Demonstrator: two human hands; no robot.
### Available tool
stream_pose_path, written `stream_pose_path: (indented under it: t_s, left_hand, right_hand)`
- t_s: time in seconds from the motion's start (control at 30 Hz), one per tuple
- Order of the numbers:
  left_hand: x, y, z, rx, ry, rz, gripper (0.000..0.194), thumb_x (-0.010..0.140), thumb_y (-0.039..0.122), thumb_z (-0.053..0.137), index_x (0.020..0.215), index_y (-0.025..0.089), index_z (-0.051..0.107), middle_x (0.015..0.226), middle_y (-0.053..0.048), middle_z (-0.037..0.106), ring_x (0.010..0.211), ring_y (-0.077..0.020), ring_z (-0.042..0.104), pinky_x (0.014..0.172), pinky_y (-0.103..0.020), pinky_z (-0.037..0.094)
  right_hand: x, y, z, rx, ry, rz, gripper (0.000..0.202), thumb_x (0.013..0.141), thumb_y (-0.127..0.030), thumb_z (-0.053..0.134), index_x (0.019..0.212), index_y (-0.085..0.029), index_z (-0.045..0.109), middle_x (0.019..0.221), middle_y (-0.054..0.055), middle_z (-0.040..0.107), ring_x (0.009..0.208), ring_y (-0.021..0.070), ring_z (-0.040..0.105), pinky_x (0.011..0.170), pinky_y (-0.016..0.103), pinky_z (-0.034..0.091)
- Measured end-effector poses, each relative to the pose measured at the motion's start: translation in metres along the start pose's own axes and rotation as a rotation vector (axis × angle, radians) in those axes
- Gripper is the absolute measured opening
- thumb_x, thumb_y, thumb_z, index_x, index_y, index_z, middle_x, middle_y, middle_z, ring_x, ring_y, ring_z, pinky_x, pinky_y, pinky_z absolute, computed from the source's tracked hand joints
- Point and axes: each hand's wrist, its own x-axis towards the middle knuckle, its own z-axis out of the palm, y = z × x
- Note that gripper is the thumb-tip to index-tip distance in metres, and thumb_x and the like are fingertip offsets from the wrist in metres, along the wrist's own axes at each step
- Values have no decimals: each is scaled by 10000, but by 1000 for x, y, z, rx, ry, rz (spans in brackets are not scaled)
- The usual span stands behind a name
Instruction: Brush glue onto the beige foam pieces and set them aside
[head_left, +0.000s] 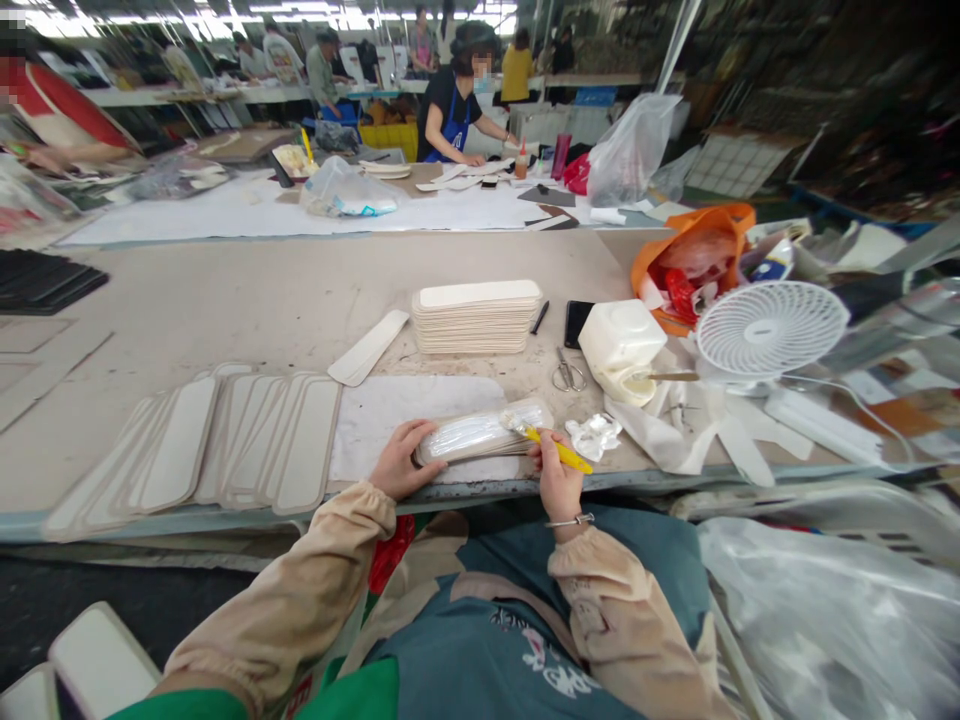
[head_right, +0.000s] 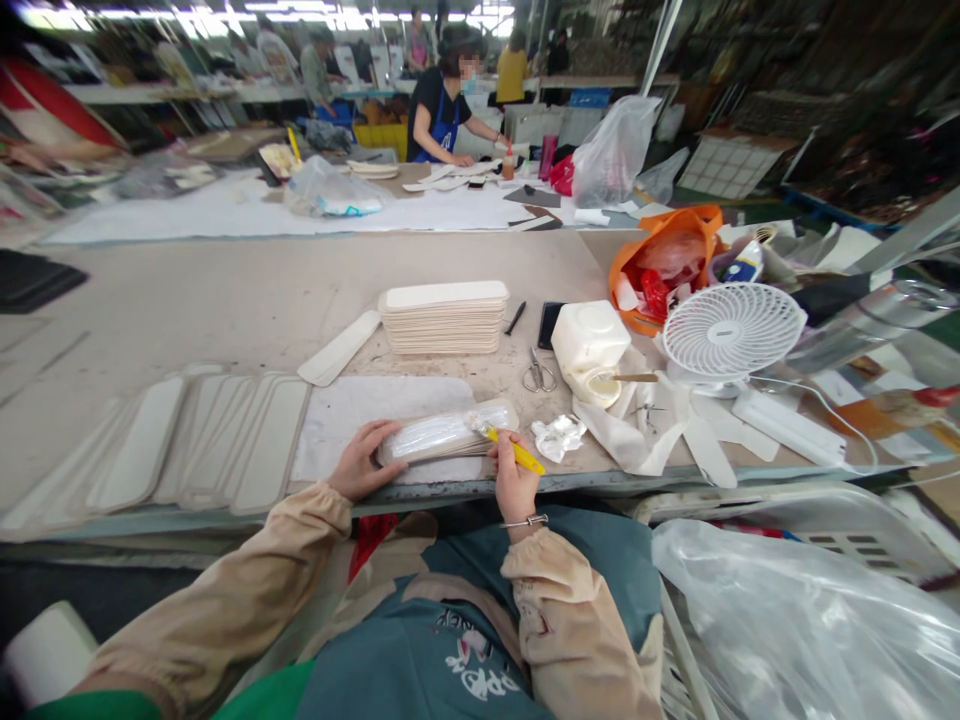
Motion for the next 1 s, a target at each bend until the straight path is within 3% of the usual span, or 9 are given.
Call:
stream_pose_path:
  t_s: [0.57,0.77,0.87,1.0]
  left_hand:
    - [-2,-4,2,-53,4,-13,742,736,375,664,1374,182,337,1291,-134,492,1210,-287,469,1039,-471,393]
    - [-4,-3,0,-58,4,-12,723,725,359,659,1364,168,378,1300,-141,485,1217,-286,455,1050,-473,382]
    - [-6,-1,-1,-78,-5,-22,758,699,352,675,1371,158,381,1307,-153,475,1227,-287,442,1062,-477,370]
    - [-8,-1,-1,-142,8,-51,789,678,379,692,1379,172,392,1341,-162,457,1259,-300,422,1078,-473,355]
  right_hand:
    - [21,-14,-19,-78,191,-72,423,784,-582,570,890,-172,544,618,-12,584,485,113,452,492,259,391]
    - [15,-21,-20,-156,135,-25,395,772,-564,593,849,-176,568,601,-21,577,491,119,460,505,264,403]
    - [17,-23,-21,-125,125,-31,377,764,-542,610,834,-172,595,616,-14,583,509,118,474,520,261,418]
    - [38,-30,-24,19,197,-65,374,715,-534,654,820,-177,621,631,1,588,494,126,471,468,267,389]
